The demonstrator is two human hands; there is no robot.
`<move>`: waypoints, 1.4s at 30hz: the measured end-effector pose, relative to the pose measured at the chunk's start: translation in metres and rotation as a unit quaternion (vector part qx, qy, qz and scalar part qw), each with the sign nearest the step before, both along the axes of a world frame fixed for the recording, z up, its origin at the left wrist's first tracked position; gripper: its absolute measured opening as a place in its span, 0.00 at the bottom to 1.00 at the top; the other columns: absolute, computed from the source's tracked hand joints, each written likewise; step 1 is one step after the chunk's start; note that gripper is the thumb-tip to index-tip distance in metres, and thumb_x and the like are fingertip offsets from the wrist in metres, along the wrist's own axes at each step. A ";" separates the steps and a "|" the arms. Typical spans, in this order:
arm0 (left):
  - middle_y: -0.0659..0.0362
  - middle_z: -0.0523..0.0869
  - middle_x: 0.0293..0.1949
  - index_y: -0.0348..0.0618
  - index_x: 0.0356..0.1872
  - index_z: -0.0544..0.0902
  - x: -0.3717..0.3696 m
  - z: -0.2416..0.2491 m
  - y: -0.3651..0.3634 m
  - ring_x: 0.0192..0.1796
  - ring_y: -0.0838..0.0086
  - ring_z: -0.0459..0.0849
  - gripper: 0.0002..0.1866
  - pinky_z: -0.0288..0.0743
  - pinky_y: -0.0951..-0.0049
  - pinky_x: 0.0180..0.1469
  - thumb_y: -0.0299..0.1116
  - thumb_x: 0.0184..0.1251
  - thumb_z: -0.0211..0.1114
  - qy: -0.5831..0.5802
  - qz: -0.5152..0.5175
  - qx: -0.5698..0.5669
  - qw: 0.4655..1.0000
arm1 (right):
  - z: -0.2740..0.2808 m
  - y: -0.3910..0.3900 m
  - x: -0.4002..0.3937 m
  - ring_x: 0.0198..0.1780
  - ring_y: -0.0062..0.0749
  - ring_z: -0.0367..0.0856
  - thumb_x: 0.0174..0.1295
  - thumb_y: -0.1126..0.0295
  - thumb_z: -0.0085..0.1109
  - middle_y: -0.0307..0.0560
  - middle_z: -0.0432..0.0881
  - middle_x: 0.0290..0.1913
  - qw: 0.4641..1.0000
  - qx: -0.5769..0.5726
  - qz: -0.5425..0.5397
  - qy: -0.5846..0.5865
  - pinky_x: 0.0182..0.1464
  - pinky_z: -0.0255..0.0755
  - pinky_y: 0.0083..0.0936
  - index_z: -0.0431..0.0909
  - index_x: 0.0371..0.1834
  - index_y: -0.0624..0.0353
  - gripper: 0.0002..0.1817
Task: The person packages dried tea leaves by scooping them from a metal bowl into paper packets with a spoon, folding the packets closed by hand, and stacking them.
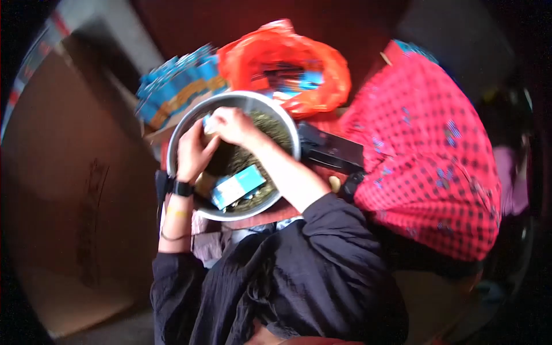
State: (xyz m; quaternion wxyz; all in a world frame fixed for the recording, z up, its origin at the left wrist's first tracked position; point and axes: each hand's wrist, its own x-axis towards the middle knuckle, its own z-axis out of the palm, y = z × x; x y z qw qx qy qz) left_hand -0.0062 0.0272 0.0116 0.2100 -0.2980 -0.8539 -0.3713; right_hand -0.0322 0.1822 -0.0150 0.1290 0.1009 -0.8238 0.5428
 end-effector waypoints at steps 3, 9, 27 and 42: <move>0.44 0.85 0.39 0.37 0.52 0.79 -0.003 -0.009 -0.006 0.43 0.51 0.85 0.25 0.78 0.59 0.46 0.38 0.54 0.71 -0.049 0.019 0.001 0.999 | -0.003 0.002 -0.001 0.29 0.33 0.82 0.65 0.58 0.60 0.47 0.82 0.27 0.999 0.041 0.010 0.019 0.34 0.76 0.34 0.82 0.35 0.57 0.13; 0.44 0.85 0.47 0.37 0.56 0.77 -0.004 -0.018 -0.014 0.50 0.50 0.84 0.29 0.78 0.58 0.53 0.40 0.54 0.71 -0.089 0.055 0.036 0.994 | -0.003 0.026 -0.013 0.27 0.32 0.83 0.69 0.59 0.57 0.49 0.84 0.26 0.997 -0.005 -0.071 0.011 0.32 0.76 0.33 0.82 0.37 0.60 0.14; 0.46 0.84 0.43 0.35 0.58 0.74 0.000 -0.016 -0.016 0.42 0.54 0.84 0.33 0.78 0.60 0.46 0.41 0.53 0.72 -0.122 0.058 0.029 0.990 | -0.023 0.042 -0.024 0.42 0.40 0.85 0.53 0.60 0.61 0.45 0.87 0.36 0.956 0.206 -0.184 -0.099 0.47 0.76 0.35 0.84 0.38 0.51 0.12; 0.45 0.81 0.31 0.37 0.40 0.76 -0.004 -0.018 -0.014 0.35 0.48 0.82 0.17 0.76 0.57 0.38 0.37 0.54 0.67 -0.121 0.048 0.058 0.990 | 0.000 0.046 -0.007 0.41 0.56 0.83 0.67 0.55 0.52 0.59 0.84 0.35 0.930 0.333 -0.143 0.068 0.44 0.74 0.49 0.84 0.33 0.57 0.18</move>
